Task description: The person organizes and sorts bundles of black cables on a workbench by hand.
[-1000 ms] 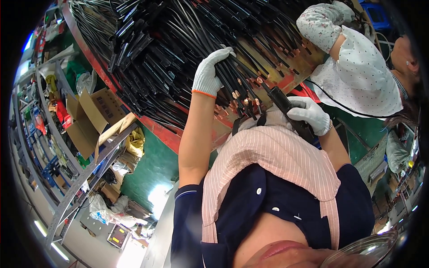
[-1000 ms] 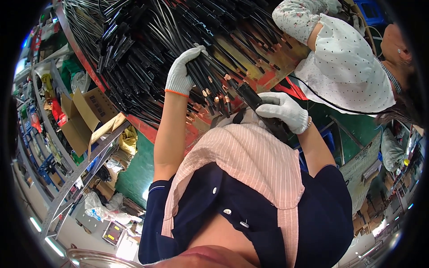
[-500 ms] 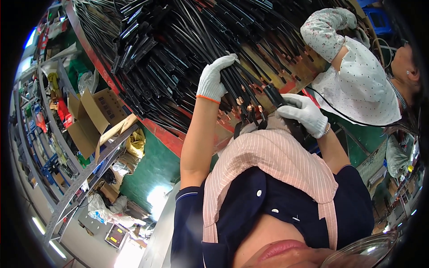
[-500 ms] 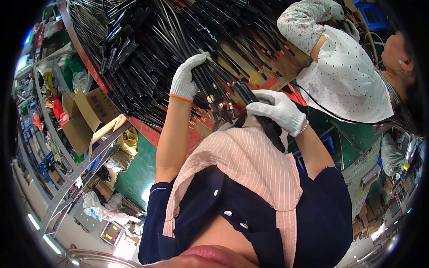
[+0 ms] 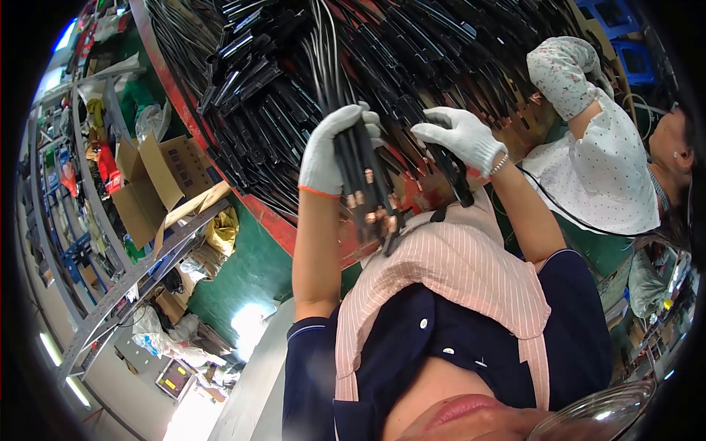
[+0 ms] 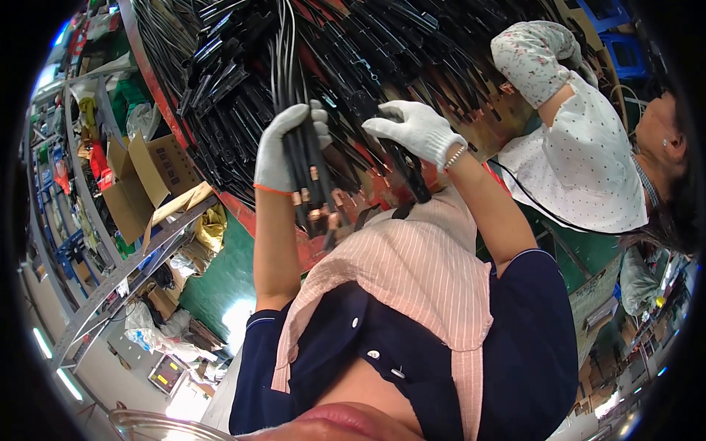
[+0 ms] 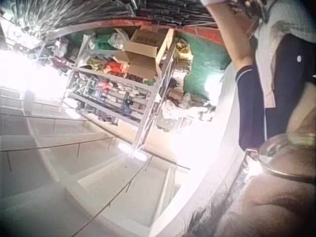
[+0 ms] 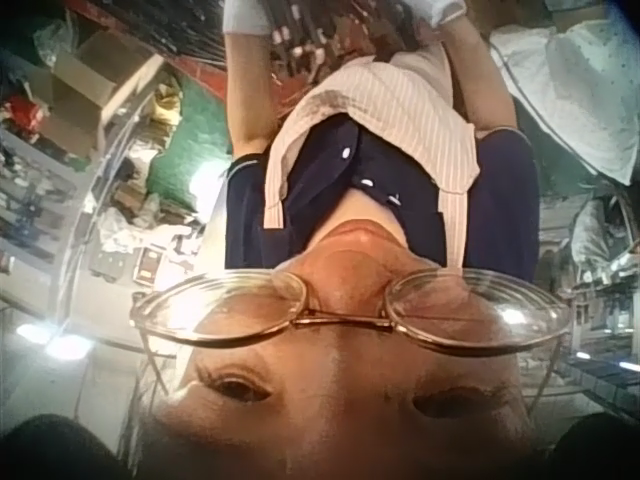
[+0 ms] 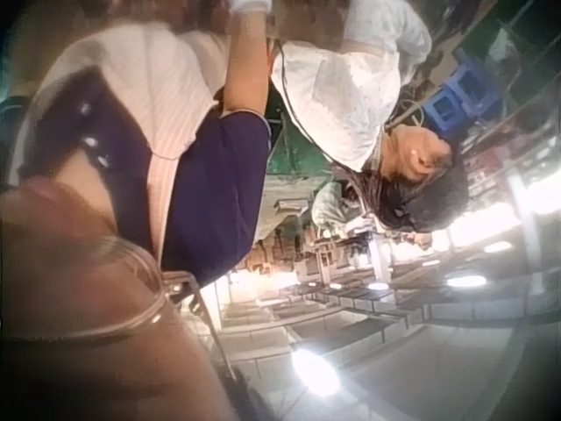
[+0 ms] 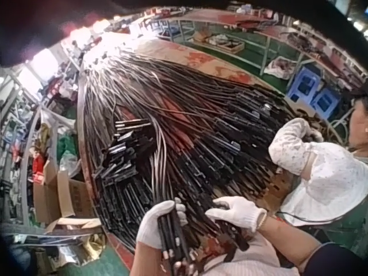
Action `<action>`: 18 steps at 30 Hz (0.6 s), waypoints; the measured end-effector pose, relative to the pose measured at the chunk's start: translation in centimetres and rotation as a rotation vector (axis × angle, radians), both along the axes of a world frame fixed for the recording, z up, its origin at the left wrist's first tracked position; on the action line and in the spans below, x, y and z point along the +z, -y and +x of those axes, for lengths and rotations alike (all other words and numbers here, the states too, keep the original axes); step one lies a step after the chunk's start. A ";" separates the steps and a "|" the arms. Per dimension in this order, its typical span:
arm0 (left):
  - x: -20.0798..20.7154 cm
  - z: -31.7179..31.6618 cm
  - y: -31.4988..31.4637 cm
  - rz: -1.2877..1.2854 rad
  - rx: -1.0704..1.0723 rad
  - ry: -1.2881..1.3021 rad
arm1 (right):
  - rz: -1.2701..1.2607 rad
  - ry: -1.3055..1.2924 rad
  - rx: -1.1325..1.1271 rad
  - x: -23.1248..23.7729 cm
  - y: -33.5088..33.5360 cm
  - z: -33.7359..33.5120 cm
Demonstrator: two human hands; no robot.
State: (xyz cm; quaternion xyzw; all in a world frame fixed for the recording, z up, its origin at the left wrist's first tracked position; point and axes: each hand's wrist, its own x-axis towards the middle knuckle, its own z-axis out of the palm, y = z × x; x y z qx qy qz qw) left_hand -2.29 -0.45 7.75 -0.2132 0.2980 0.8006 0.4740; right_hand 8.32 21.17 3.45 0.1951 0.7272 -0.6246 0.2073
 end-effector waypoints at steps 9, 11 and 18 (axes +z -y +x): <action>3.1 -2.3 1.5 0.137 0.030 0.020 | 0.460 -0.013 0.420 0.6 3.9 -10.1; 3.0 -2.3 1.8 0.132 0.027 0.027 | 0.537 -0.033 0.471 0.4 4.9 -11.0; 2.7 -1.3 2.1 0.131 0.054 0.042 | -0.531 0.110 0.035 -2.3 2.4 -6.0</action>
